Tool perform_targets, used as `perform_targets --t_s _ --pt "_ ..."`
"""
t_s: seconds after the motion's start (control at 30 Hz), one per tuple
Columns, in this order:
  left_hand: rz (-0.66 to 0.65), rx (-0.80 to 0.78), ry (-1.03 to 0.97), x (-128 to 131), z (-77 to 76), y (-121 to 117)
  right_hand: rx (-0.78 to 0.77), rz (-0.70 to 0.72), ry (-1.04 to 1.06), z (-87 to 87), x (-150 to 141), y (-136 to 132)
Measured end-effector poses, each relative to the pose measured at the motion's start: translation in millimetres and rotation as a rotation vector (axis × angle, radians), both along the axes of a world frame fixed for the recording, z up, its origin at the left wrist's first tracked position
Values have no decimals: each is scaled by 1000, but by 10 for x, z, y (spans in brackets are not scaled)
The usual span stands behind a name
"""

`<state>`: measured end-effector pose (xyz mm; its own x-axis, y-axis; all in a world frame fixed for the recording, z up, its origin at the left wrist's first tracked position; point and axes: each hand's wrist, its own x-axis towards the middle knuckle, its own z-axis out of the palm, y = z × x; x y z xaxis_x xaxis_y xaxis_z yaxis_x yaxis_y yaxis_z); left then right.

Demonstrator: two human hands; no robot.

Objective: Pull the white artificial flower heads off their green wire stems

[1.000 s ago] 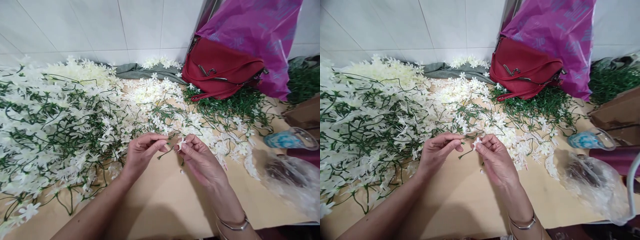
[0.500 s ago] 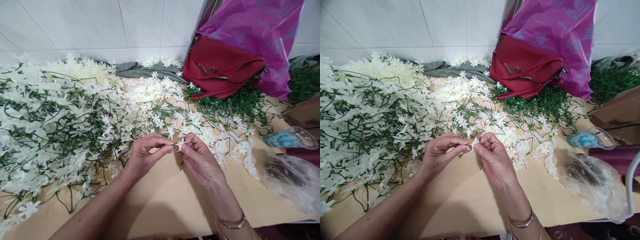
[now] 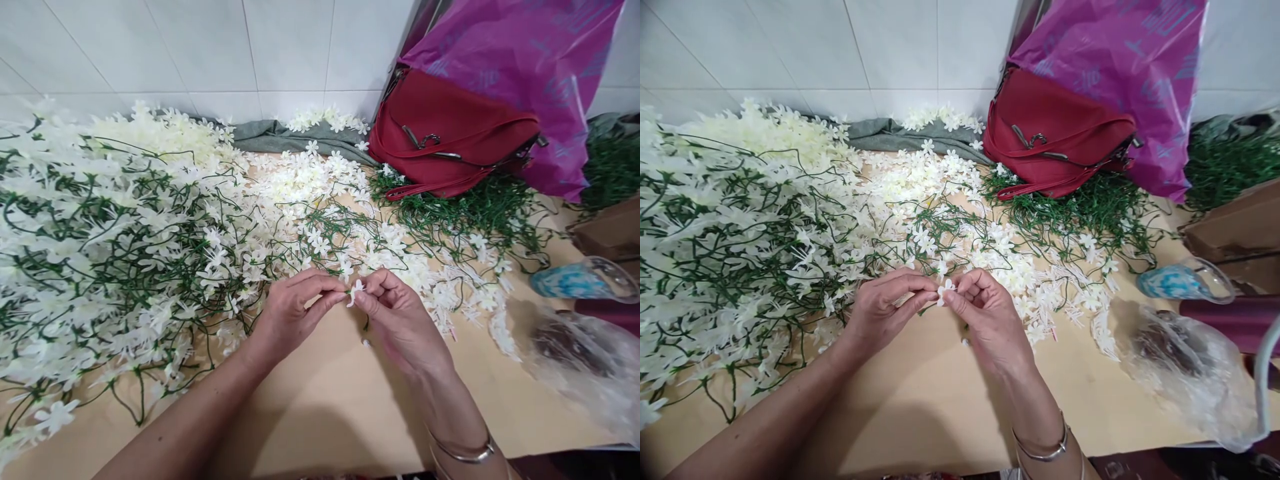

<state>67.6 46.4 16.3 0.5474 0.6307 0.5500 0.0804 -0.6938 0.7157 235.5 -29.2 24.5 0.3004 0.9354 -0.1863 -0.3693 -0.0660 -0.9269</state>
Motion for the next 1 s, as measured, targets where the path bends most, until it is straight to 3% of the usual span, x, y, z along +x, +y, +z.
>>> perform_targets --t_s 0.17,0.5,0.73,1.0 --pt "-44 28 21 -6 -32 5 -39 37 48 -6 25 -4" --pt "19 111 -9 25 -51 -42 -46 81 108 13 14 16" --pt "12 162 22 10 -18 -75 -40 168 144 45 21 30" --pt "-30 205 32 10 53 -47 -55 145 105 65 56 24"
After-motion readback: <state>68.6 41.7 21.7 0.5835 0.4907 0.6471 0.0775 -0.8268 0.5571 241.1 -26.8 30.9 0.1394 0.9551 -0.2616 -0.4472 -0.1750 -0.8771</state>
